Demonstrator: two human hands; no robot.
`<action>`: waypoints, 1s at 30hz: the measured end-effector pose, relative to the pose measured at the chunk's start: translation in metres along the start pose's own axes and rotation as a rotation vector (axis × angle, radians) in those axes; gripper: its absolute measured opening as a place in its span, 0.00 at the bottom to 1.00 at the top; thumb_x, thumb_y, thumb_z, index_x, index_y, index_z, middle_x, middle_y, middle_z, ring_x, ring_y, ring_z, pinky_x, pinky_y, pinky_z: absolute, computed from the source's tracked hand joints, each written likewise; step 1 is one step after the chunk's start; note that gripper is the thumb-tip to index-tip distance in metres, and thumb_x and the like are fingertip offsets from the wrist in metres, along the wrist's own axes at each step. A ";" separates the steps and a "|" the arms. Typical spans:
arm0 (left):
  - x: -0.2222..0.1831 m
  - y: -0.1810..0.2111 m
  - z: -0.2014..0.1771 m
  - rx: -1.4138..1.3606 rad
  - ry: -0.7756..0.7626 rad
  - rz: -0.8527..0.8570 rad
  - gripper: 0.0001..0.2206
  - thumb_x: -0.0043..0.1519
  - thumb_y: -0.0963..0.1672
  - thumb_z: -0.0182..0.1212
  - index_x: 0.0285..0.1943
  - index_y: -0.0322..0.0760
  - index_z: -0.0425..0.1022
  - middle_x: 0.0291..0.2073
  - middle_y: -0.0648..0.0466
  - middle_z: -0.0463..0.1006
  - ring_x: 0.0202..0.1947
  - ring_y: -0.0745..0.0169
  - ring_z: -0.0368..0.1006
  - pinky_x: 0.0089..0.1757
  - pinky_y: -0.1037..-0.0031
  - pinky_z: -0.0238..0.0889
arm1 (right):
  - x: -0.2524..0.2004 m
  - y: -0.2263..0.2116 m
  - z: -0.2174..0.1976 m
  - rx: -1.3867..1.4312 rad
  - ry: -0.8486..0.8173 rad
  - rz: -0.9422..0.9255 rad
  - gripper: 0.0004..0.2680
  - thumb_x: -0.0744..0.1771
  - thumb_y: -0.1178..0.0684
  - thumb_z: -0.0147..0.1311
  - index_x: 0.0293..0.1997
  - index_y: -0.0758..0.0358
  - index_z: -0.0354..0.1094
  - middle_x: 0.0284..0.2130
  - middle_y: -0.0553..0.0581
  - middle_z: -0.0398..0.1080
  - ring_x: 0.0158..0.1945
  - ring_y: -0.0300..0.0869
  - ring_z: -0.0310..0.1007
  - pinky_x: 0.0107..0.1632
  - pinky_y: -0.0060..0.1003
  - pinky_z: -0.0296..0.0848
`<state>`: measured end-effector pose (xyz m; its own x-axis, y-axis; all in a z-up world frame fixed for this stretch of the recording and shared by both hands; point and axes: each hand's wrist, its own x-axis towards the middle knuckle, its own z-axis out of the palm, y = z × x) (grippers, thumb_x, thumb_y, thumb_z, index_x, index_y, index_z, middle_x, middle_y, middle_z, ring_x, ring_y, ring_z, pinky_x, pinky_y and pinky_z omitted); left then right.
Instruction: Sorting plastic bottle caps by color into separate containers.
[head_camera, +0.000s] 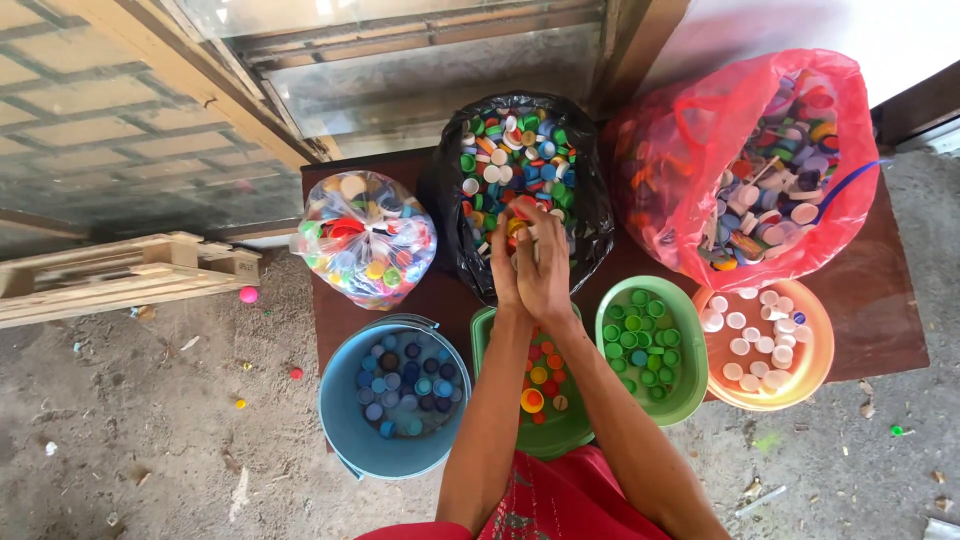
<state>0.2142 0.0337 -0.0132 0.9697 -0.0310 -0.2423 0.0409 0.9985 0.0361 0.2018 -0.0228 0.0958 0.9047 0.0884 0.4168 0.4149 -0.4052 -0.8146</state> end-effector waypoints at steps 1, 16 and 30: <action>0.004 0.000 -0.004 -0.003 0.000 0.001 0.22 0.71 0.53 0.52 0.62 0.33 0.71 0.53 0.52 0.76 0.54 0.61 0.72 0.56 0.72 0.64 | 0.001 0.005 0.003 -0.001 -0.003 -0.001 0.12 0.73 0.56 0.42 0.62 0.64 0.70 0.55 0.62 0.71 0.57 0.56 0.68 0.61 0.50 0.67; 0.019 -0.005 0.021 -0.061 0.135 0.158 0.13 0.68 0.48 0.57 0.59 0.44 0.74 0.52 0.54 0.78 0.54 0.55 0.73 0.57 0.62 0.66 | 0.002 0.055 0.012 0.970 0.295 0.327 0.13 0.76 0.48 0.36 0.56 0.70 0.62 0.55 0.70 0.69 0.63 0.54 0.70 0.70 0.49 0.66; 0.006 -0.017 0.014 -0.240 0.125 0.094 0.13 0.70 0.48 0.55 0.55 0.35 0.73 0.51 0.45 0.77 0.56 0.47 0.73 0.63 0.50 0.63 | -0.036 0.136 0.009 1.375 0.452 0.765 0.15 0.72 0.47 0.43 0.57 0.70 0.66 0.53 0.62 0.68 0.60 0.51 0.68 0.69 0.48 0.64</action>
<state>0.2223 0.0158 -0.0021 0.9288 0.0528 -0.3668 -0.1202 0.9792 -0.1632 0.2267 -0.0727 -0.0340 0.9305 -0.0985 -0.3527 -0.0971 0.8622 -0.4972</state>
